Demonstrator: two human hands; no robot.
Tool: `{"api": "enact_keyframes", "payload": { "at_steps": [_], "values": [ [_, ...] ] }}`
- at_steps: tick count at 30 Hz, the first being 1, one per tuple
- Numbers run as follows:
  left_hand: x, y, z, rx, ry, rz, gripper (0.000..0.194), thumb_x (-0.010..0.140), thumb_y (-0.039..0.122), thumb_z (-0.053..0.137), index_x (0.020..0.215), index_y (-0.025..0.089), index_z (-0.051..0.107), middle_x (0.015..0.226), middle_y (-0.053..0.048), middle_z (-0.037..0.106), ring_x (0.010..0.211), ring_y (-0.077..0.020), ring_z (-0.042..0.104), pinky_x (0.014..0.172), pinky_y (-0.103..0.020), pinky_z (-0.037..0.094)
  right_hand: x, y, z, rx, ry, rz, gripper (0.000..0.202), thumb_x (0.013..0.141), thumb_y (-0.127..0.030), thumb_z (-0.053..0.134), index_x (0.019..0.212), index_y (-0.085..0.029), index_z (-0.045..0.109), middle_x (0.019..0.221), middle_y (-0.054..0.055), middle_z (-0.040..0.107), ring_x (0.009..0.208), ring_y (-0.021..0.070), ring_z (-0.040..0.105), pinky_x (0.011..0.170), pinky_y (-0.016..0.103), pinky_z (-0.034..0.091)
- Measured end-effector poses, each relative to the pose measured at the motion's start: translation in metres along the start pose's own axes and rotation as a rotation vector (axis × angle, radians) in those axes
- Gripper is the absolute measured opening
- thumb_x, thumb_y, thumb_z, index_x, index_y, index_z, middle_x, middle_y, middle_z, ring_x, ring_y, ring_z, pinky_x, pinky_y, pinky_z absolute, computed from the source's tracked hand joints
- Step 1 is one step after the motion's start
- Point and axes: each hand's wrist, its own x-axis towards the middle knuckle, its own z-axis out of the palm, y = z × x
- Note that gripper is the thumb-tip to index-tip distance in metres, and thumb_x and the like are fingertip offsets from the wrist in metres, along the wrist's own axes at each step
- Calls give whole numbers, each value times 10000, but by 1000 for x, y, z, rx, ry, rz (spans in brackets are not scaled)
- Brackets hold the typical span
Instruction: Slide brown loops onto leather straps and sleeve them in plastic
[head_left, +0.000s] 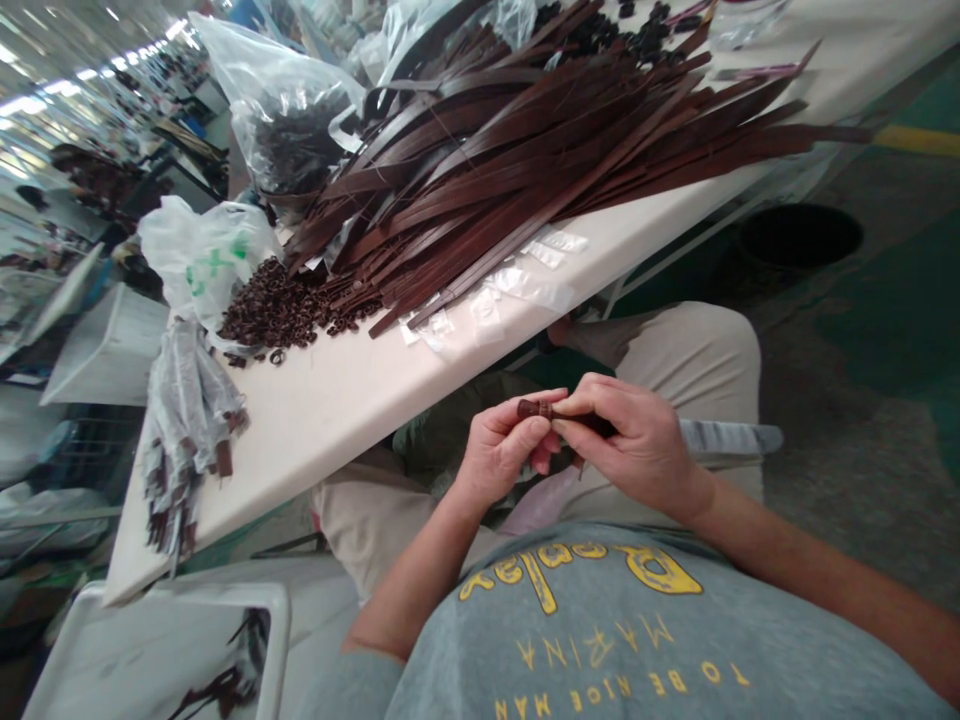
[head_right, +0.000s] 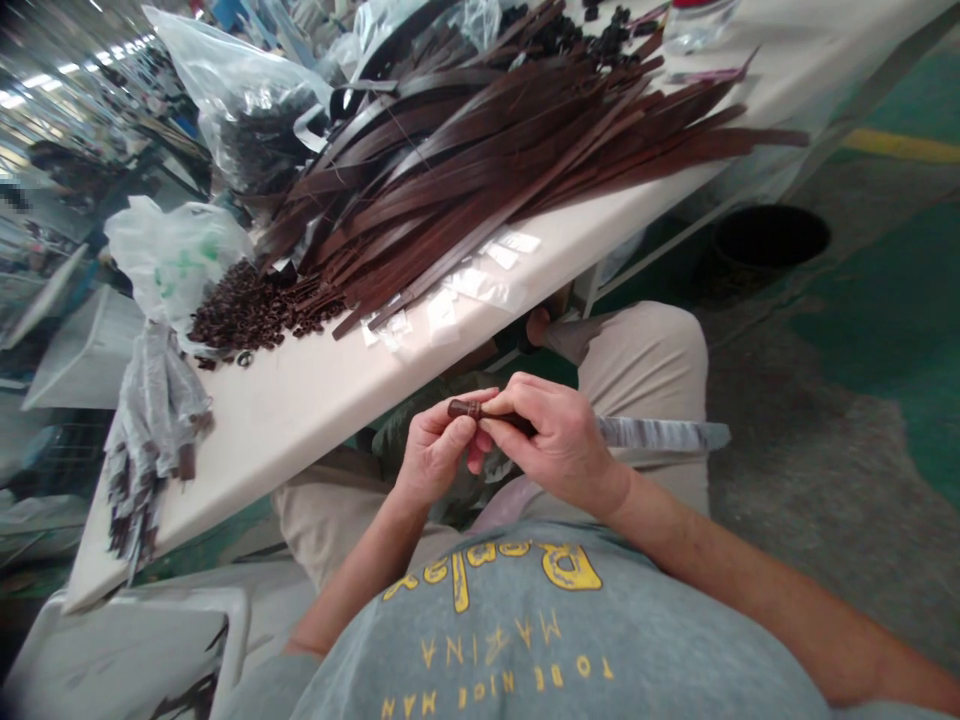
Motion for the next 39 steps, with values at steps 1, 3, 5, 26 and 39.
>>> {"api": "enact_keyframes", "payload": {
  "at_steps": [1, 3, 5, 26, 39],
  "values": [
    [1, 0, 1, 8, 37, 20, 416, 799, 444, 753, 1141, 210, 733, 654, 16, 653, 448, -62, 517, 437, -187, 410, 1, 0, 1, 59, -4, 60, 108, 889, -120, 633, 814, -198, 629, 689, -28, 586, 610, 99, 557, 563, 236, 449],
    [2, 0, 2, 26, 100, 70, 359, 758, 407, 796, 1068, 231, 761, 682, 22, 657, 467, -56, 512, 452, -186, 420, 1, 1, 2, 164, -29, 188, 113, 886, -170, 637, 777, -198, 624, 673, -32, 567, 598, 103, 549, 547, 239, 448],
    [3, 2, 2, 62, 138, 99, 276, 739, 390, 811, 958, 224, 789, 702, 15, 659, 480, -56, 509, 460, -192, 427, 0, 4, 2, 236, -83, 286, 136, 887, -227, 639, 755, -196, 629, 675, -24, 572, 600, 114, 555, 540, 247, 457],
    [-4, 6, -15, 76, 312, 37, 254, 786, 425, 756, 889, 194, 776, 649, 8, 673, 493, -59, 527, 488, -181, 413, -12, 21, -6, -155, -420, 146, 245, 979, -362, 513, 1023, -162, 649, 877, 56, 723, 770, 192, 674, 649, 287, 471],
    [-12, -2, -13, 104, 185, -69, 285, 709, 395, 822, 913, 197, 797, 752, -26, 727, 517, -79, 534, 514, -225, 465, -4, 20, 2, -72, -627, 192, 279, 1019, -335, 421, 992, -188, 656, 900, 56, 724, 810, 178, 671, 707, 287, 472]
  ]
}}
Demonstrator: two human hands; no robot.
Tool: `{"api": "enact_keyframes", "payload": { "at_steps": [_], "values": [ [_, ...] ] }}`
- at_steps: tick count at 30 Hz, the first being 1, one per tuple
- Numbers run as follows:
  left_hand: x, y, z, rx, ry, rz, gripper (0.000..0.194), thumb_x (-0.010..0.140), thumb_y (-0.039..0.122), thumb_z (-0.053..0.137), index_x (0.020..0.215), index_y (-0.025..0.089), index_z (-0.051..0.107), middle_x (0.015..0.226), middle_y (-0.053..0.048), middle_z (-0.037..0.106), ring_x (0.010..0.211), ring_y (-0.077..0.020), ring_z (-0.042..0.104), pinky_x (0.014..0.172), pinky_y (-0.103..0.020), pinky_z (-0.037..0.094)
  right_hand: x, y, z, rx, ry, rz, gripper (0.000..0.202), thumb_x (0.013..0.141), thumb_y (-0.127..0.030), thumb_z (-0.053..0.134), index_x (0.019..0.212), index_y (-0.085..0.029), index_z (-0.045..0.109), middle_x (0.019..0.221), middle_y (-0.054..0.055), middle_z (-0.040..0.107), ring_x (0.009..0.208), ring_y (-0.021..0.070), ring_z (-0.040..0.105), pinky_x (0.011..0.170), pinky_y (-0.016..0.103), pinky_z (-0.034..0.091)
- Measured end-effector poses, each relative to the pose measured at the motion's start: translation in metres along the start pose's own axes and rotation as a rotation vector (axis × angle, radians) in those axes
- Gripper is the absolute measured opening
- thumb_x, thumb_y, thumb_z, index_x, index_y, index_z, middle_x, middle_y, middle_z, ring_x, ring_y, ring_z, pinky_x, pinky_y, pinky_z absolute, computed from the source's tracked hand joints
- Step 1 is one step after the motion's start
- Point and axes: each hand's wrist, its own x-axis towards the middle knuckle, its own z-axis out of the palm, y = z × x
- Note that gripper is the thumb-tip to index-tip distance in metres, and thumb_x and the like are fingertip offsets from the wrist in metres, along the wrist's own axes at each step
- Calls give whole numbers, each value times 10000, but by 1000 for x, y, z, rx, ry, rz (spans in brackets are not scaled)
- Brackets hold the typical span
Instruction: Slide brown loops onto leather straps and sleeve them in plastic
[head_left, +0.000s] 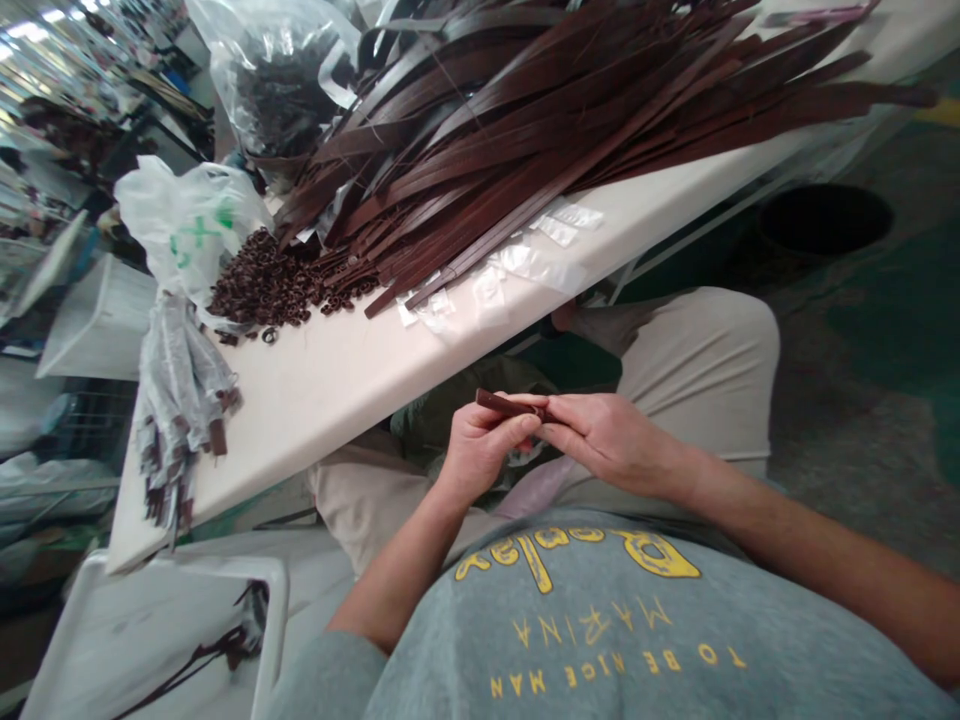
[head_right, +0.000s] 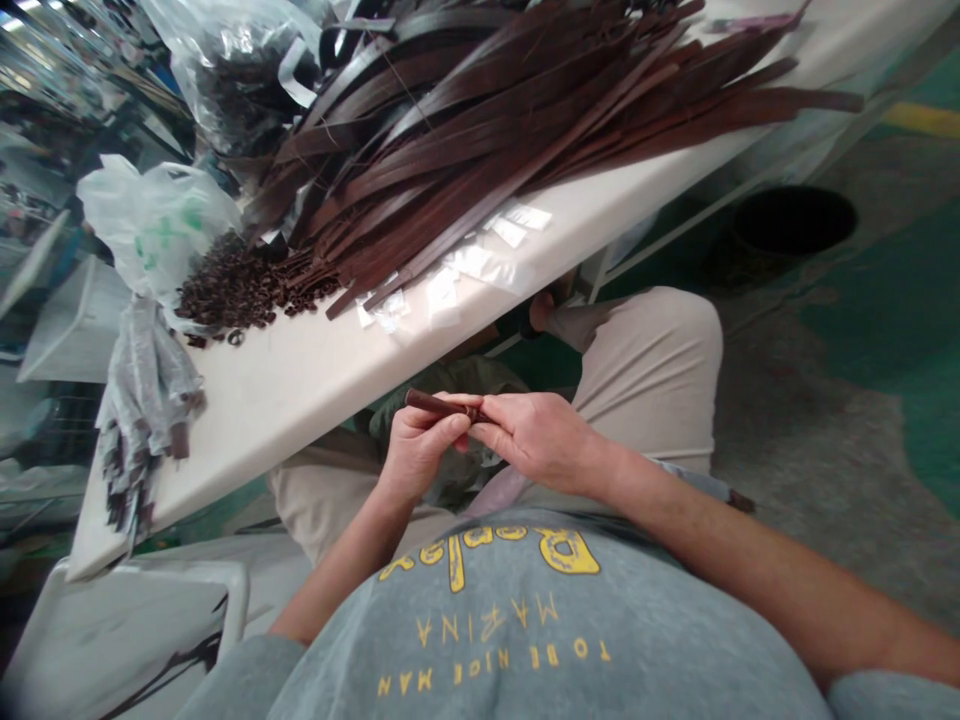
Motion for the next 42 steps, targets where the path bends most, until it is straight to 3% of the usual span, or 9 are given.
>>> {"api": "enact_keyframes", "payload": {
  "at_steps": [4, 7, 12, 17, 21, 26, 35, 40, 42],
  "values": [
    [1, -2, -14, -41, 103, 6, 286, 737, 411, 805, 919, 191, 795, 679, -15, 694, 515, -70, 528, 501, -203, 436, -7, 1, -7, -66, -78, 126, 238, 977, -360, 502, 1060, -188, 644, 932, 67, 732, 823, 214, 683, 681, 301, 467],
    [0, -3, -19, -76, 117, 9, 303, 737, 421, 806, 930, 187, 792, 679, -16, 686, 509, -64, 523, 489, -195, 419, -17, 7, -5, -133, -93, 145, 244, 987, -351, 466, 1016, -180, 638, 869, 63, 728, 757, 215, 682, 629, 298, 440],
    [-4, -8, -5, -153, 39, -46, 319, 709, 406, 829, 948, 198, 790, 662, 0, 667, 493, -62, 515, 482, -196, 411, -22, 12, 7, -207, 42, 63, 295, 1007, -367, 422, 838, -201, 597, 721, 35, 695, 628, 181, 639, 552, 278, 377],
    [-6, -7, 7, -111, -4, -50, 362, 690, 417, 836, 968, 189, 791, 625, 6, 650, 485, -72, 490, 493, -218, 437, -10, 5, 14, -301, 104, 5, 302, 1012, -325, 408, 887, -181, 642, 745, 55, 718, 636, 191, 652, 562, 293, 371],
    [-5, -7, -1, -71, -4, -50, 348, 710, 435, 817, 956, 190, 795, 674, -11, 668, 485, -69, 480, 475, -216, 420, -7, 0, 10, -191, 50, 36, 232, 988, -328, 464, 972, -186, 646, 817, 53, 727, 725, 203, 676, 619, 290, 420],
    [-5, -14, -11, -119, 80, -15, 313, 734, 411, 809, 971, 206, 791, 645, 13, 621, 481, -55, 468, 464, -196, 371, -16, 4, 6, -171, -45, 148, 225, 966, -396, 494, 926, -195, 588, 801, 53, 702, 685, 211, 648, 590, 293, 404],
    [-10, -23, -7, -135, 53, -97, 360, 704, 429, 824, 967, 186, 788, 643, 12, 627, 476, -56, 453, 468, -209, 380, -29, 6, 1, 14, -43, 173, 338, 990, -459, 373, 878, -207, 568, 719, 20, 638, 634, 183, 603, 573, 284, 386],
    [-13, -26, 1, -166, 26, -85, 340, 705, 414, 828, 959, 191, 790, 619, 16, 626, 467, -56, 460, 475, -213, 379, -31, 10, 13, -122, 13, 124, 322, 988, -414, 414, 776, -214, 552, 635, 11, 630, 544, 169, 572, 525, 283, 356],
    [-14, -28, 9, -199, -15, -97, 356, 684, 426, 841, 942, 185, 792, 615, 12, 633, 464, -59, 466, 474, -218, 381, -30, 10, 18, -140, 51, 55, 337, 1013, -387, 373, 837, -206, 596, 697, 31, 686, 581, 176, 614, 535, 287, 379]
  ]
}}
